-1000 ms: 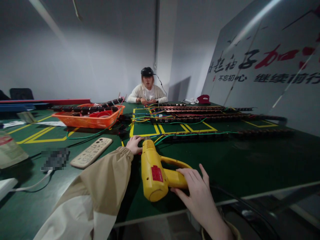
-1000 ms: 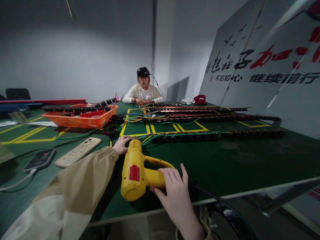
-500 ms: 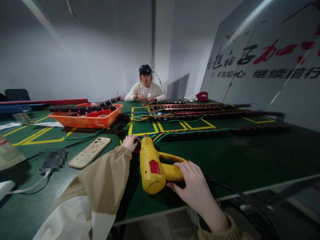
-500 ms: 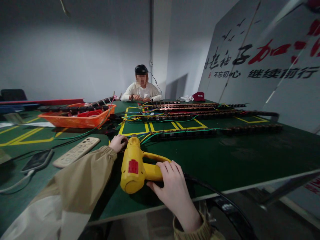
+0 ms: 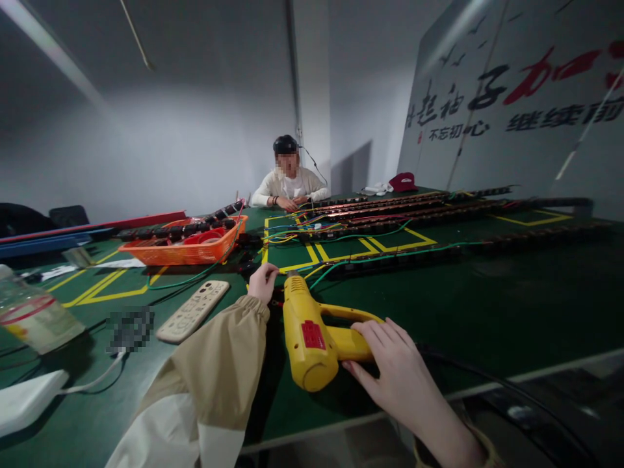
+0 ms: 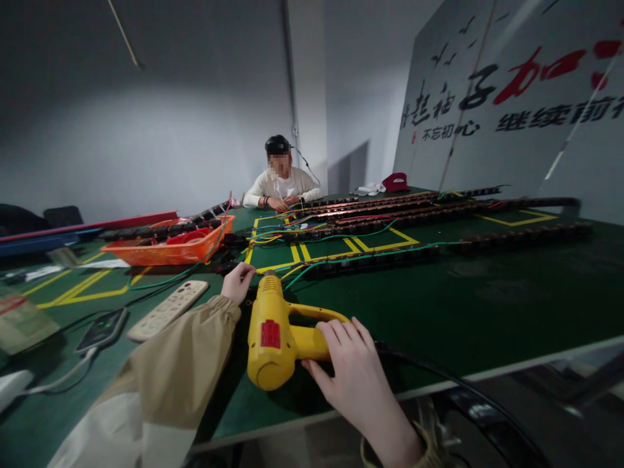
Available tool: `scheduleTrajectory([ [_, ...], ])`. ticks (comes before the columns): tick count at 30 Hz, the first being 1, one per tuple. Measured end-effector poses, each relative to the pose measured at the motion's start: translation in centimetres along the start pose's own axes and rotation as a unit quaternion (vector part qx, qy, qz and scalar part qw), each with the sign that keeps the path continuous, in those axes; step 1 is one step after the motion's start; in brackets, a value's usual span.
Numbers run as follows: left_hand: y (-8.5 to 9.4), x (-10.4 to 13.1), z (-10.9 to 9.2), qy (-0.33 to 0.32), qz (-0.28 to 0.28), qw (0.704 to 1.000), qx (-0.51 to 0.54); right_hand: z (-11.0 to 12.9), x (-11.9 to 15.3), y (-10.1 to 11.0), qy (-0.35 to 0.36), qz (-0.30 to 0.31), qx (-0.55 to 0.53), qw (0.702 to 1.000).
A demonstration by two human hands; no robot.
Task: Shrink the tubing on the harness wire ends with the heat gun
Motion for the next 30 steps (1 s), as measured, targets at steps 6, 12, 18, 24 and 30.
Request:
scheduleTrajectory([
  [6, -0.5, 0.3, 0.6, 0.021, 0.01, 1.0, 0.016, -0.1, -0.3, -0.2, -0.033, -0.007, 0.0, 0.999],
  [12, -1.1, 0.6, 0.5, 0.036, 0.041, 0.998, 0.014, -0.1, -0.2, -0.3, -0.05, -0.02, -0.001, 0.999],
  [18, -1.3, 0.7, 0.6, 0.051, 0.061, 0.997, 0.004, -0.6, 0.2, -0.2, -0.053, -0.042, 0.05, 0.996],
  [24, -1.5, 0.9, 0.4, 0.037, 0.075, 0.996, -0.017, -1.0, 0.6, -0.2, -0.062, -0.063, 0.085, 0.992],
  [30, -1.4, 1.1, -0.1, 0.039, 0.081, 0.996, -0.022, -0.6, 0.9, 0.1, -0.076, -0.086, 0.118, 0.986],
])
Point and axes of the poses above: each hand's wrist, its own x-axis away from the middle knuckle, its own y-axis out of the back of the hand, z = x × y, the point moved 5 cm from there along -x, towards the middle knuckle, and after that the axes turned 2 degrees about -x, right-handed, at the moved point
